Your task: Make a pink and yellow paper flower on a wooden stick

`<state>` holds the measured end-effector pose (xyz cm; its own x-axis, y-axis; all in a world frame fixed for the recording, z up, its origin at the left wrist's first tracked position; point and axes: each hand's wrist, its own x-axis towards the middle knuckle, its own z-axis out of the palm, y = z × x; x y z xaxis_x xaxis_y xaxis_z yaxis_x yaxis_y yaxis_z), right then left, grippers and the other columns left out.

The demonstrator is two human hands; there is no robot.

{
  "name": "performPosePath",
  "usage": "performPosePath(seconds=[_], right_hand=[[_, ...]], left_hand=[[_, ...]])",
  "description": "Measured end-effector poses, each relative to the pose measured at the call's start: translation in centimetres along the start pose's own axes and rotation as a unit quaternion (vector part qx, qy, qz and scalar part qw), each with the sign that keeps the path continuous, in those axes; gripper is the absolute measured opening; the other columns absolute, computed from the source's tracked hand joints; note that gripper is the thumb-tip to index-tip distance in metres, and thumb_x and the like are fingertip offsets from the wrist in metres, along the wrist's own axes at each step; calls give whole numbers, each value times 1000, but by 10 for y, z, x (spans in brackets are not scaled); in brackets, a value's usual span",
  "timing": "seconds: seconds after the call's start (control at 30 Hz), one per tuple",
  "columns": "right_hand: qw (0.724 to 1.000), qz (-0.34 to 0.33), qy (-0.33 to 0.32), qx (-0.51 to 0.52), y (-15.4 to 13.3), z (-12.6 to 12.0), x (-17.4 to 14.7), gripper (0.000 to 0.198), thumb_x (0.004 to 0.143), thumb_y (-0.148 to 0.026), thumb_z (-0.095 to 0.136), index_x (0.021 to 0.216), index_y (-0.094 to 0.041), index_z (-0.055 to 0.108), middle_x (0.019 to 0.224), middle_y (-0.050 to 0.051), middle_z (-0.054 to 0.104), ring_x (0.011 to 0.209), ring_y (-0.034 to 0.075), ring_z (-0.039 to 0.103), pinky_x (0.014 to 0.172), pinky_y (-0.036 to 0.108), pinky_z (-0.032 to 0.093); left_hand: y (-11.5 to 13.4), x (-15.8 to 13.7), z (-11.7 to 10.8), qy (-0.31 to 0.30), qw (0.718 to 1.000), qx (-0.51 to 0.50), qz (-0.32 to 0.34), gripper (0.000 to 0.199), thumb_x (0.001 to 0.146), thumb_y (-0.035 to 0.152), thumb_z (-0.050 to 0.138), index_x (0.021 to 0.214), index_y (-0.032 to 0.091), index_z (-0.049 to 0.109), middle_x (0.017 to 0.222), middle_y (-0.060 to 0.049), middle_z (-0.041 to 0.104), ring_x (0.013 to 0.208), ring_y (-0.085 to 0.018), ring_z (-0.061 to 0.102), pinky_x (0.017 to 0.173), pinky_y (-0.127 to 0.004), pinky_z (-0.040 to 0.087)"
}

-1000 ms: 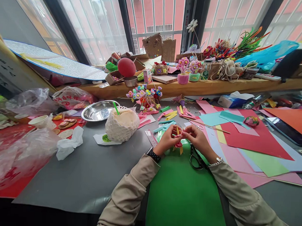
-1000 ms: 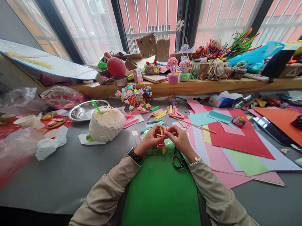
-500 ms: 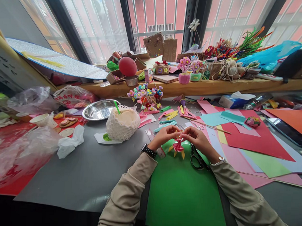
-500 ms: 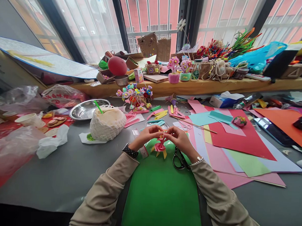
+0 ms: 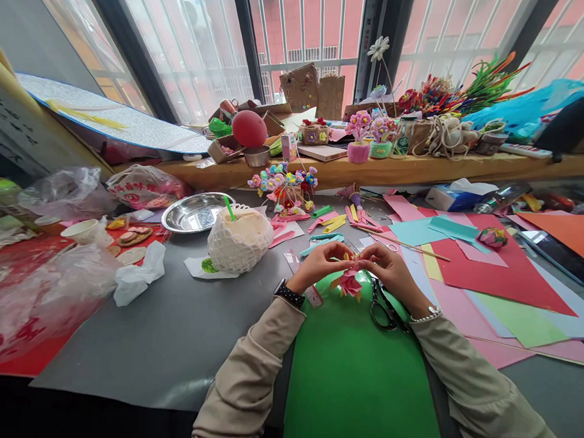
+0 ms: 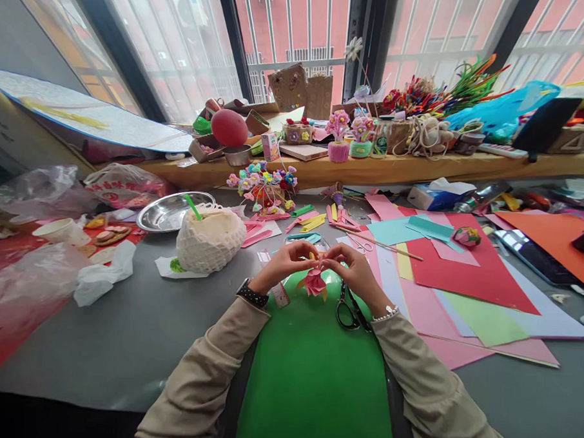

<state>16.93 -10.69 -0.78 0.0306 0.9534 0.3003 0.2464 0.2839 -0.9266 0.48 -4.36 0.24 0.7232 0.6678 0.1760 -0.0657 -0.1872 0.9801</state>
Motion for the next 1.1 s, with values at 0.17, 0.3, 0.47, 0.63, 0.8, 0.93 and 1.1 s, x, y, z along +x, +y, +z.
performPosePath(seconds=[0.17,0.3,0.47,0.63,0.8,0.93,1.1], right_hand=[[998,-35,4,-50,-4,-2,0,19,70,-38,60,72,-20,55,72,1,59,71,16,56,69,34,46],[998,-40,0,-54,-3,-2,0,20,70,-39,60,72,-20,54,71,1,59,71,16,56,69,33,46],[998,-12,-52,-33,-4,-4,-1,21,71,-38,59,75,-19,54,75,2,58,68,14,56,64,30,46],[994,16,-102,-33,-7,-9,0,22,72,-39,58,78,-18,56,78,3,59,68,14,55,59,27,44],[992,41,-120,-14,-6,-10,1,22,71,-38,58,78,-17,55,73,1,57,64,12,54,54,25,42],[989,68,-127,33,-6,-9,1,21,70,-37,60,77,-18,53,70,-1,56,60,10,53,53,24,40],[988,81,-125,39,-7,-8,0,19,69,-33,61,75,-17,52,67,-3,54,57,9,50,52,22,38]], left_hand=[[2,-2,2,-5,1000,14,7,31,66,36,63,84,12,55,85,-5,54,76,-12,54,70,-28,44],[4,-3,1,-19,999,36,6,29,66,36,63,82,13,55,84,-4,54,77,-12,53,71,-27,44],[1,-2,0,-54,998,-5,-24,29,64,35,65,78,13,52,80,-2,53,70,-10,52,65,-24,42],[-5,0,-2,-59,997,-15,-45,32,62,35,67,79,13,52,79,-2,53,68,-9,52,64,-24,40],[-9,2,-3,-75,996,-14,-50,33,63,36,66,80,13,51,76,-1,53,65,-8,50,62,-23,40],[-8,2,-2,-92,994,-43,-43,32,63,36,66,81,13,51,78,-2,53,65,-8,50,62,-23,39],[-8,2,-1,-93,994,-34,-40,34,62,37,67,79,13,51,77,-1,52,66,-8,49,63,-23,38]])
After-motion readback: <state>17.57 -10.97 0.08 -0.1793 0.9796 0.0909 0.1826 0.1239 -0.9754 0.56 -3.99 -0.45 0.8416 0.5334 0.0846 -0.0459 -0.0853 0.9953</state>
